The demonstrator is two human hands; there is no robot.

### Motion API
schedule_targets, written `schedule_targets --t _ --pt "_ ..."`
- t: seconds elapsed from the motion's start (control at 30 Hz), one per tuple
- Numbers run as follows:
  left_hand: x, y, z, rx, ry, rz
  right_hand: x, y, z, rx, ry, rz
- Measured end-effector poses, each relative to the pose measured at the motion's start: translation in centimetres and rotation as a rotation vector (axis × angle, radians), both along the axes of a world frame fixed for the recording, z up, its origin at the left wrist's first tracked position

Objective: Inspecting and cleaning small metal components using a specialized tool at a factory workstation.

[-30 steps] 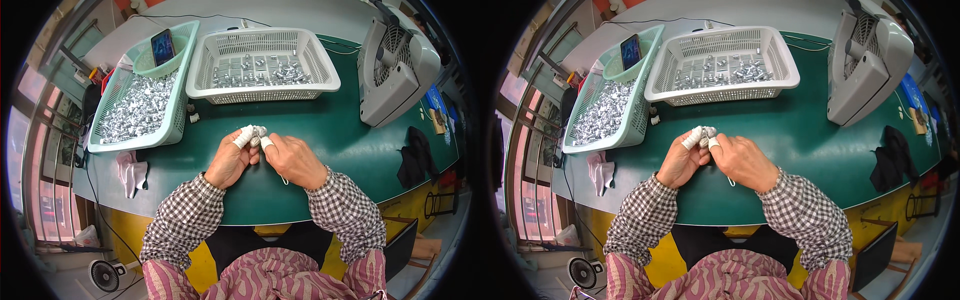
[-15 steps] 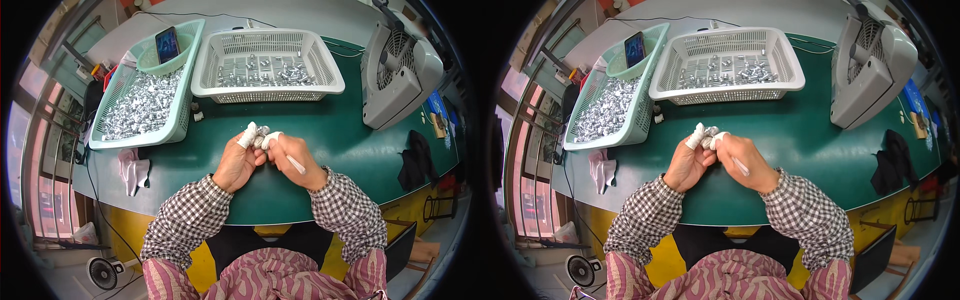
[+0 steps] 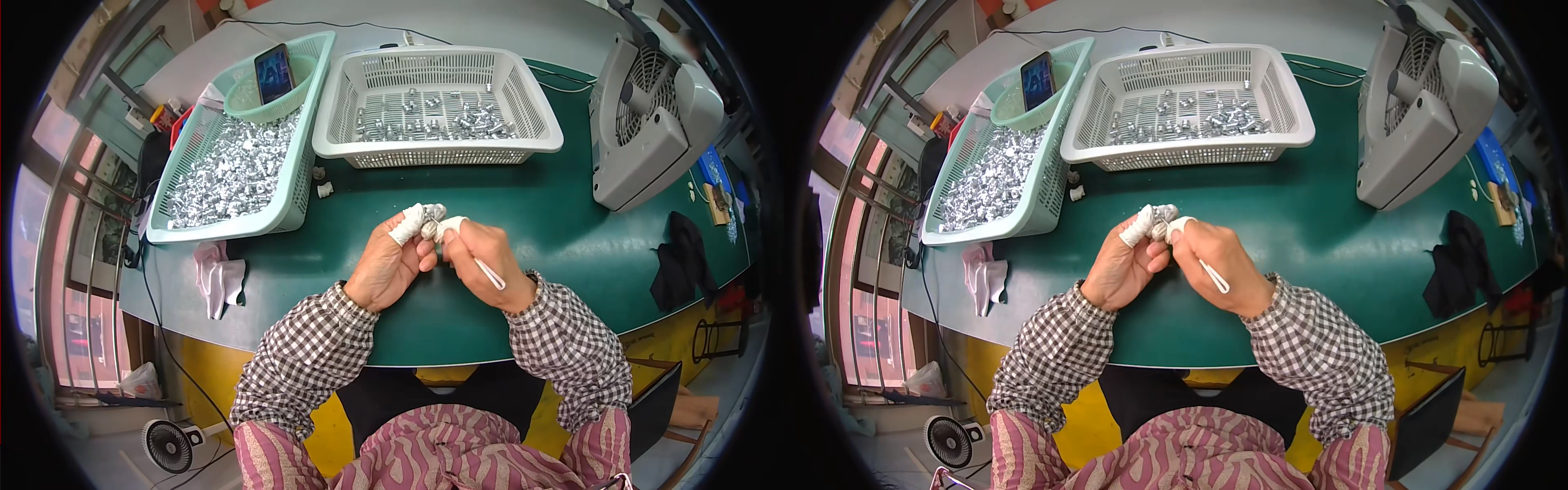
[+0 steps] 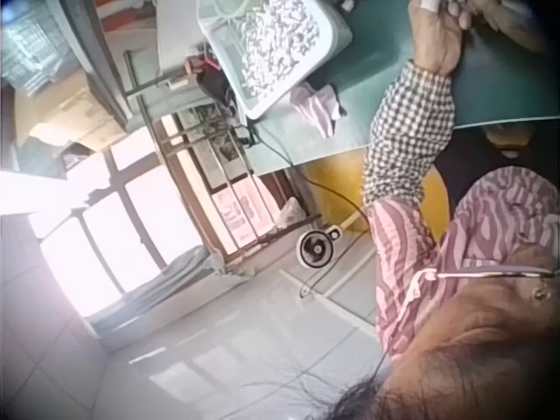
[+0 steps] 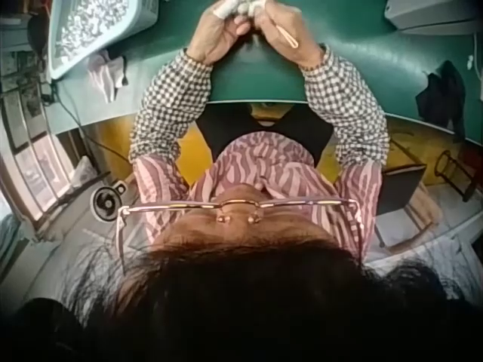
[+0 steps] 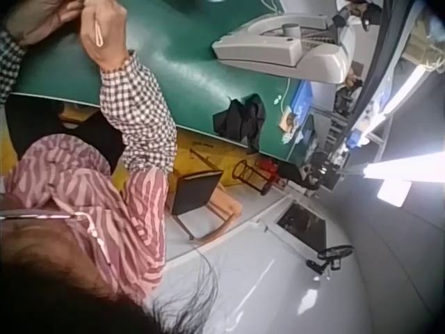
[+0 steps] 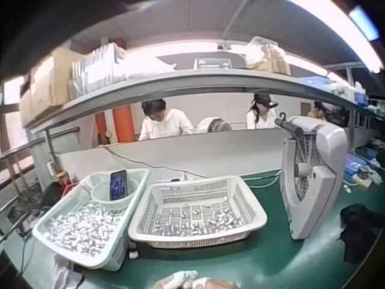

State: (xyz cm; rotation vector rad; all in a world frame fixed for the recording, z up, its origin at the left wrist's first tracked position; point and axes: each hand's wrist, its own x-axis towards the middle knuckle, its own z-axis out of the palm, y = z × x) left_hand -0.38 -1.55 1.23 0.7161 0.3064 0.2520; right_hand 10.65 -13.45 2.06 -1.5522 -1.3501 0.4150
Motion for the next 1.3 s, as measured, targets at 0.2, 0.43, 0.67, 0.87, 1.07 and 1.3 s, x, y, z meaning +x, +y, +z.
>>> schedule_targets --t 0.2,0.43,0.67,0.87,1.07,1.3 --pt "-0.1 0.0 -0.2 0.020 -0.136 -0.128 -0.2 0.1 0.4 -0.056 0.687 0.047" --pt "-0.1 -0.3 -0.1 0.026 -0.030 -0.091 0.0 0.5 -0.7 0.166 -0.053 -0.060" --pt "-0.2 -0.4 -0.7 0.041 -0.048 -0.093 0.0 0.3 -0.8 0.156 -0.078 -0.058" --pt "-0.3 -0.1 -0.5 0.024 -0.023 -0.046 -0.1 0.4 -0.9 0.213 -0.087 -0.066" --pt "0.0 -0.2 -1.0 -0.017 -0.066 -0.083 0.6 0.6 -1.7 0.216 -0.121 -0.065" --pt "-0.3 0.1 -0.4 -0.007 -0.075 -0.055 1.3 0.5 -0.2 0.112 0.871 0.078"
